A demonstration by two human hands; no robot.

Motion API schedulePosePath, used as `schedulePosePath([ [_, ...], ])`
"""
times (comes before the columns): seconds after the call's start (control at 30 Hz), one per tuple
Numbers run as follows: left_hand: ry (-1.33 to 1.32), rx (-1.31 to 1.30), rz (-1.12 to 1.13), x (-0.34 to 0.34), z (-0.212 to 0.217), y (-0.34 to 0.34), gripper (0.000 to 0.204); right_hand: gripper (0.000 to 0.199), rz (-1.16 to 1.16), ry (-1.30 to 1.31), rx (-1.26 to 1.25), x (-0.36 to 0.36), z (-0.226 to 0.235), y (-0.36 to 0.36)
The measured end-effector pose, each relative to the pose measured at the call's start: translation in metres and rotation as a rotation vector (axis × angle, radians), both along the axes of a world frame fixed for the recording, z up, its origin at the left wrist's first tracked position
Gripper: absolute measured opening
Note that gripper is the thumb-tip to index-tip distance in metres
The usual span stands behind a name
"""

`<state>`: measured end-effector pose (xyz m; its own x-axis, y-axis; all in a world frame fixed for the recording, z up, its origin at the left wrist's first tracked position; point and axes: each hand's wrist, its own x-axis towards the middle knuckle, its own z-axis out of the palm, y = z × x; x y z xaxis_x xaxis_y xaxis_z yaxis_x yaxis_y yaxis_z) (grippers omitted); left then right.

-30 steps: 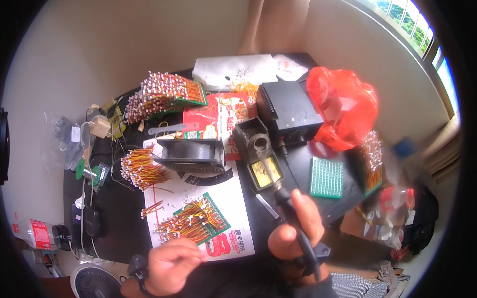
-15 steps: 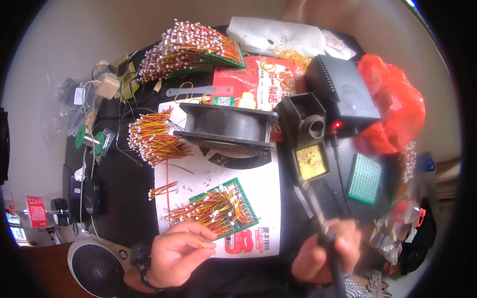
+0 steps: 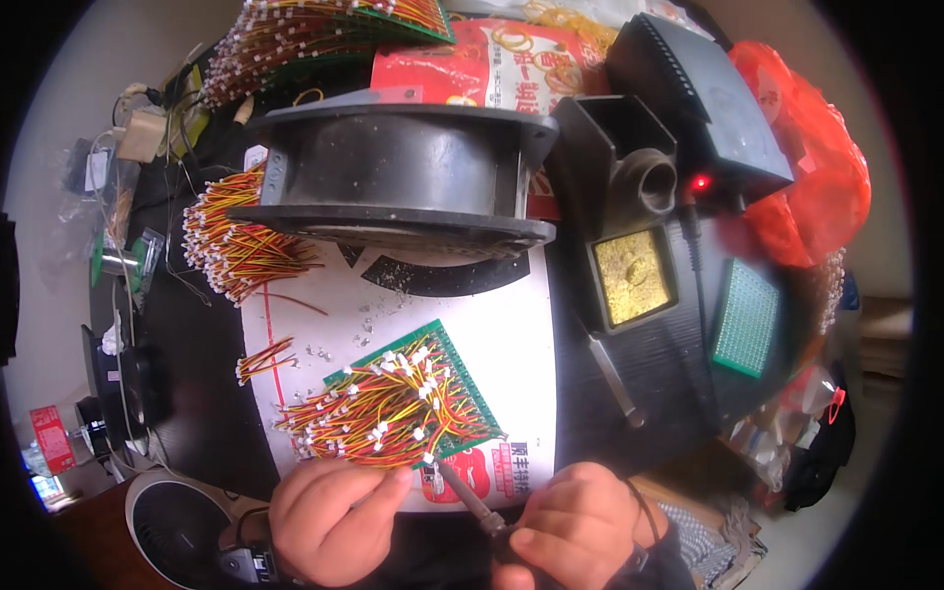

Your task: Soldering wire components onto printed circuit boards at a workstation.

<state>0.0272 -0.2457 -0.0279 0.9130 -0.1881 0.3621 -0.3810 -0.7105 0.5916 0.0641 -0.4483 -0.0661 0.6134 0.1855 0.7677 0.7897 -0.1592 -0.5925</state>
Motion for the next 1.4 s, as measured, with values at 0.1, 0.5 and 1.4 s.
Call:
schedulePosePath([
  [0.1, -0.025, 0.109, 0.096, 0.008, 0.004, -0.002, 0.014, 0.018, 0.013, 0.065, -0.057, 0.006, 0.007, 0.007],
  [0.5, -0.055, 0.191, 0.089, 0.009, -0.033, -0.003, 0.022, 0.017, 0.048, 0.138, -0.168, 0.004, 0.007, 0.001],
  [1.4, -0.168, 0.168, 0.04, 0.016, -0.046, 0.0, 0.007, 0.024, -0.044, 0.309, -0.21, 0.0, 0.01, 0.011],
])
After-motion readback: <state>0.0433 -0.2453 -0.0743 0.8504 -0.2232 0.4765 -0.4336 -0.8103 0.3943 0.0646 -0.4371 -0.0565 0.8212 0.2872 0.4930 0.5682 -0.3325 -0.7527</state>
